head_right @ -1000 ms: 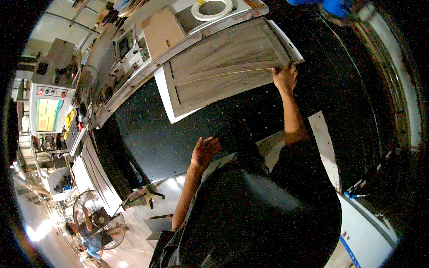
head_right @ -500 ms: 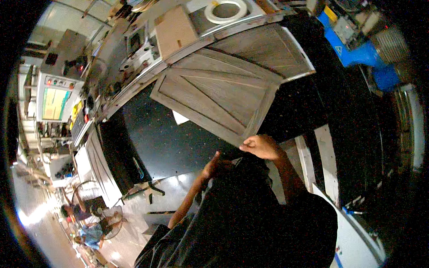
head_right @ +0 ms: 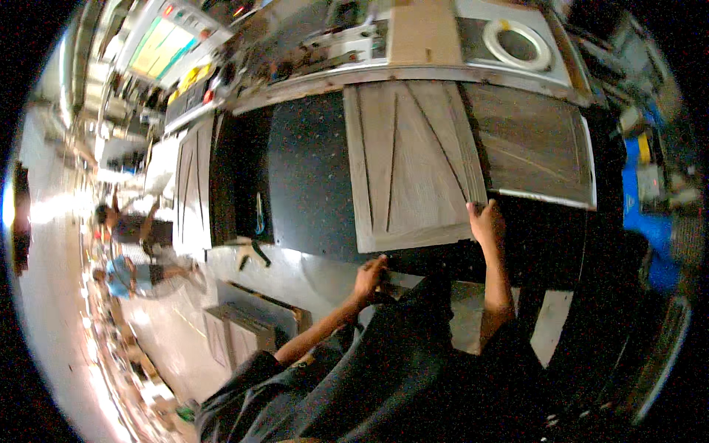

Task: The person trims the edges of decorative cabinet door panels using a utility knife and then stacks the finished doors one by one onto a pile on a workbench.

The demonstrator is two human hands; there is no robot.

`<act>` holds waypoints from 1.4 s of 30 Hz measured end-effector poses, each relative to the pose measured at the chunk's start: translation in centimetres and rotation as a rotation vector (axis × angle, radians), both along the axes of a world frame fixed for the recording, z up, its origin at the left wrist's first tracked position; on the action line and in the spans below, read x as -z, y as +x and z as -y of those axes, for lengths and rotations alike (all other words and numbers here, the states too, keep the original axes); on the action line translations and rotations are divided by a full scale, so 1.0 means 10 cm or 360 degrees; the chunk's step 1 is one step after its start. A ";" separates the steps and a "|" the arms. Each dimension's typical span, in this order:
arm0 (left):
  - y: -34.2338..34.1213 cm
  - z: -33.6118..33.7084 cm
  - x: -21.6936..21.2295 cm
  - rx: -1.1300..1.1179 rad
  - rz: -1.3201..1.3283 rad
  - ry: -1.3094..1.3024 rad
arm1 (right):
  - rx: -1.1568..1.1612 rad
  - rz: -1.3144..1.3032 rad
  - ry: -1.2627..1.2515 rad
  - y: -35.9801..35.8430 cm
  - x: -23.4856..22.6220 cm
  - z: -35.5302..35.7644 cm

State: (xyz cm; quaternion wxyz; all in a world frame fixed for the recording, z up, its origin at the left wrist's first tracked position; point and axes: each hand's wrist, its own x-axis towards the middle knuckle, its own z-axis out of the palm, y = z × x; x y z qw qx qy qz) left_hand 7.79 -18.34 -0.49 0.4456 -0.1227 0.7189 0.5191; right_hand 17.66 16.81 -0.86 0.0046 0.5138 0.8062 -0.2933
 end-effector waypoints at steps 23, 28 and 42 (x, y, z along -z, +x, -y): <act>-1.41 1.81 -0.15 0.0363 -0.1082 -0.0532 | 0.0356 -0.0469 -0.0299 -0.43 0.08 1.59; -1.60 2.89 -0.77 0.0412 -0.1288 -0.0518 | 0.0493 -0.0824 -0.0510 -0.75 -0.33 2.93; -2.47 5.47 -1.50 -0.0197 -0.1522 -0.0539 | 0.0074 -0.0920 -0.0745 -2.29 -0.35 4.83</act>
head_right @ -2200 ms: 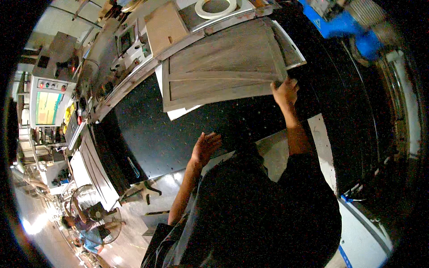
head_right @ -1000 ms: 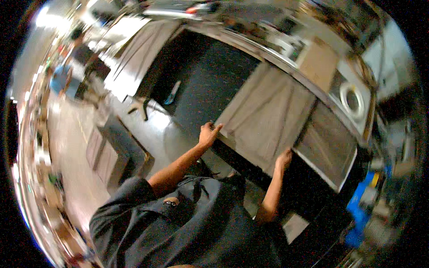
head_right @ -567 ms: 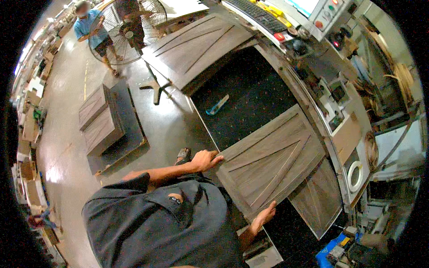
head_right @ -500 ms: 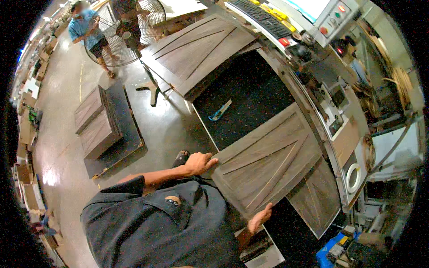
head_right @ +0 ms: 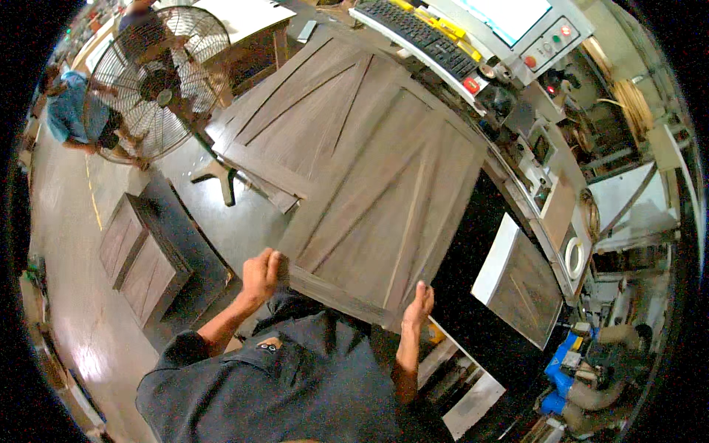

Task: The person trims the edges of decorative cabinet door panels using a utility knife and then stacks the finished doors one by one onto a pile on a workbench.

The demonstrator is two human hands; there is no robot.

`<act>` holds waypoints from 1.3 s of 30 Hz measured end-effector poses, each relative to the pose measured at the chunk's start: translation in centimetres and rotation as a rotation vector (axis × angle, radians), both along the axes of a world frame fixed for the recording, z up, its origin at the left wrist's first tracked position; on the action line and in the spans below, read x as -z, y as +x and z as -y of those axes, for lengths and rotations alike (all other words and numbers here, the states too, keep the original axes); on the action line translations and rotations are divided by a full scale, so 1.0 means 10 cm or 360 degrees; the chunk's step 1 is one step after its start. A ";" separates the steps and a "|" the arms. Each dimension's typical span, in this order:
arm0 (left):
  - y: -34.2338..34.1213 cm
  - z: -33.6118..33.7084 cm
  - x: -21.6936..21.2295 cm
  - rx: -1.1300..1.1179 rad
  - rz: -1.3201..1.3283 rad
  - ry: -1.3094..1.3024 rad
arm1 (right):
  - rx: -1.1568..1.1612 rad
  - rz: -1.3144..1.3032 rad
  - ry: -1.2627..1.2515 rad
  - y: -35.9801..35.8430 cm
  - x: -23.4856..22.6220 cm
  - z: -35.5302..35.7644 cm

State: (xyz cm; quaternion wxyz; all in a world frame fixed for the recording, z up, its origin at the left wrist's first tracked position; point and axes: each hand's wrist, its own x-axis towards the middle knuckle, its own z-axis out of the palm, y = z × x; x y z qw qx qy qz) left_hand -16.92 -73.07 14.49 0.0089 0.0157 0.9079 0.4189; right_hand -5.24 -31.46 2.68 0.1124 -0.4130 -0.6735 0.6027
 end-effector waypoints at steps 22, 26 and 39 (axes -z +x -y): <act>-2.10 0.59 0.23 0.0029 -0.0721 -0.0820 | -0.0345 -0.0143 0.1117 -1.65 -0.61 0.62; -1.89 -0.28 0.39 0.0195 -0.0885 -0.0679 | -0.0011 0.0239 0.0730 -0.26 0.06 0.18; 0.34 -3.58 0.64 0.2525 -0.0303 -0.0193 | 0.0091 0.0756 0.0326 2.21 1.34 0.58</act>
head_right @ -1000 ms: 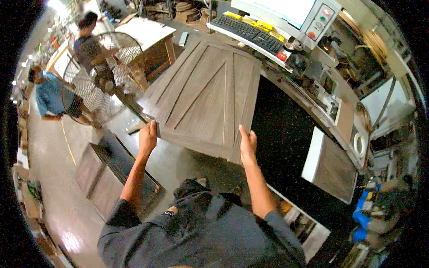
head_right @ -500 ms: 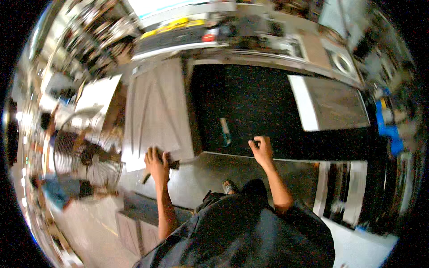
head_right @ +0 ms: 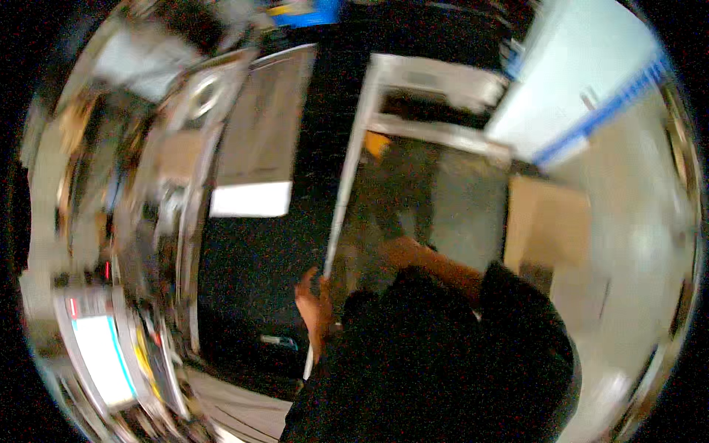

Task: The person trims the edges of decorative cabinet door panels using a utility knife and then stacks the finished doors one by one onto a pile on a workbench.

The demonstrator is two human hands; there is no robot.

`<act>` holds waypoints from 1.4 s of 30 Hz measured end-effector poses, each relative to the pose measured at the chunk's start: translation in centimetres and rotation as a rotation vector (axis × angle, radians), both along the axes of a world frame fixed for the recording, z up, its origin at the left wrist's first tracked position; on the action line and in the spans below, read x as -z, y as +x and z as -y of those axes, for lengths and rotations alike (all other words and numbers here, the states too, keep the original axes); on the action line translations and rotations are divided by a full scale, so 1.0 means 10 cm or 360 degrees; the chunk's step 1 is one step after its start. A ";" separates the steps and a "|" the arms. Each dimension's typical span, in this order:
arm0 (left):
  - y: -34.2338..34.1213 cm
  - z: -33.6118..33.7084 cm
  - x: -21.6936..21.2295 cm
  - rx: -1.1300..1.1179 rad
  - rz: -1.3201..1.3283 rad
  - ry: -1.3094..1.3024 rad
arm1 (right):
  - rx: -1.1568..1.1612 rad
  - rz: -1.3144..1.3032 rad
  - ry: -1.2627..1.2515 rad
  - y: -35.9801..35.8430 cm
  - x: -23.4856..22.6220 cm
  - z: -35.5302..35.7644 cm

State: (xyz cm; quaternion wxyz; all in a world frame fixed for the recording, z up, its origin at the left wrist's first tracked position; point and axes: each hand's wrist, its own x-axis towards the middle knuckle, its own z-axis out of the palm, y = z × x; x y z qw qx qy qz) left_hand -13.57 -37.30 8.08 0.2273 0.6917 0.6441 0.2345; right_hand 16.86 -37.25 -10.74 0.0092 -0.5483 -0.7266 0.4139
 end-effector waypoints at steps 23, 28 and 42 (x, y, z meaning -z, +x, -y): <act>3.34 -0.84 0.58 0.1725 -0.0668 -0.0728 | 0.3351 0.1042 -0.0454 3.18 1.47 4.72; 4.55 0.02 1.11 0.2029 -0.1061 -0.1004 | 0.3464 0.1191 -0.0613 4.17 1.94 5.57; 8.30 2.50 4.39 0.2843 -0.1180 -0.1614 | 0.3431 0.1020 -0.0167 4.29 2.54 6.54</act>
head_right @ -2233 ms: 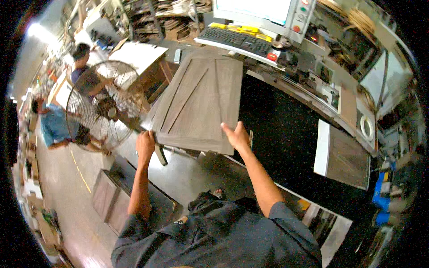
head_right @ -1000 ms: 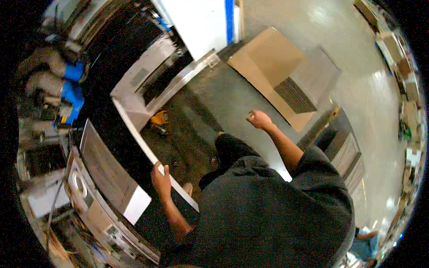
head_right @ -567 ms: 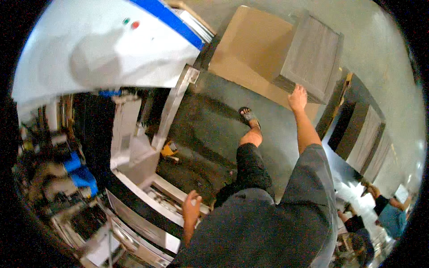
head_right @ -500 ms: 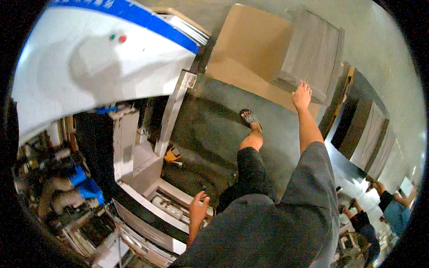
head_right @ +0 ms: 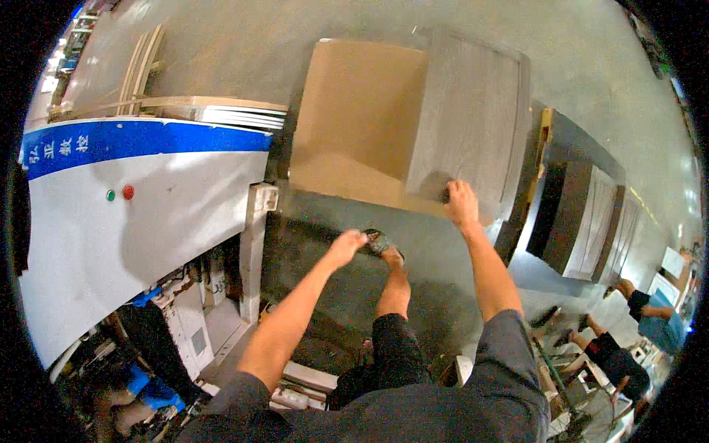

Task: The person trims the edges of decorative cabinet door panels using a utility knife and then stacks the finished doors one by one onto a pile on a workbench.

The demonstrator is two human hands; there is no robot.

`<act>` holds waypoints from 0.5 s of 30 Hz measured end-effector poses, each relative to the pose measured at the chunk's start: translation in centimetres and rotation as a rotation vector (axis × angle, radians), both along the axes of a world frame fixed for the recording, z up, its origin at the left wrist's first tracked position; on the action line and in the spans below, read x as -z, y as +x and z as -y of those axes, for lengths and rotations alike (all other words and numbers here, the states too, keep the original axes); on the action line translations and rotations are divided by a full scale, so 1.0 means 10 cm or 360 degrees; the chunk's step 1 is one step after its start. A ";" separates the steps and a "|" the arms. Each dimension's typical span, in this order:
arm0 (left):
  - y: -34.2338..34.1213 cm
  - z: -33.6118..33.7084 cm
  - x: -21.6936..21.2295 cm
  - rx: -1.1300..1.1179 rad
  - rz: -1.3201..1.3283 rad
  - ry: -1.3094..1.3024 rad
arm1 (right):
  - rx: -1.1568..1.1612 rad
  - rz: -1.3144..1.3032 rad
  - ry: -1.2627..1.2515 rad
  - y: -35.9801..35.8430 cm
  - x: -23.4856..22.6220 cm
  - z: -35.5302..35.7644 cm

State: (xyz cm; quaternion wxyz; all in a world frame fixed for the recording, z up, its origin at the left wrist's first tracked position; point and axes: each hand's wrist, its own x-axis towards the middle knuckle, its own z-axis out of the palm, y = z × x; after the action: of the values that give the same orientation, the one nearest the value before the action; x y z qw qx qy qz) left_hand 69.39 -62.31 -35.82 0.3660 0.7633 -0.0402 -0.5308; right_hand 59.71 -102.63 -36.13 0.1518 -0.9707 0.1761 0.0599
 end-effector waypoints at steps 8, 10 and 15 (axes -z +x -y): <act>0.79 0.46 -0.07 -0.0039 -0.0369 -0.0300 | -0.0077 -0.0175 0.0609 -0.24 -1.22 -1.87; 0.68 0.20 -0.52 0.0140 -0.0150 -0.0321 | 0.0164 0.0134 0.0748 -0.23 -1.54 -1.97; 0.10 -0.85 -2.38 0.0407 0.0585 -0.0096 | 0.1597 0.0422 0.2232 0.29 -1.81 -1.58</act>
State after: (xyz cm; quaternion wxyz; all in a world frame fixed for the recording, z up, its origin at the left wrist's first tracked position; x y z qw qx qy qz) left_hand 70.35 -53.82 -12.06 0.3050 0.8246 -0.2186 -0.4235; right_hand 62.61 -86.83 -18.04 0.7422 -0.4601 0.4862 -0.0330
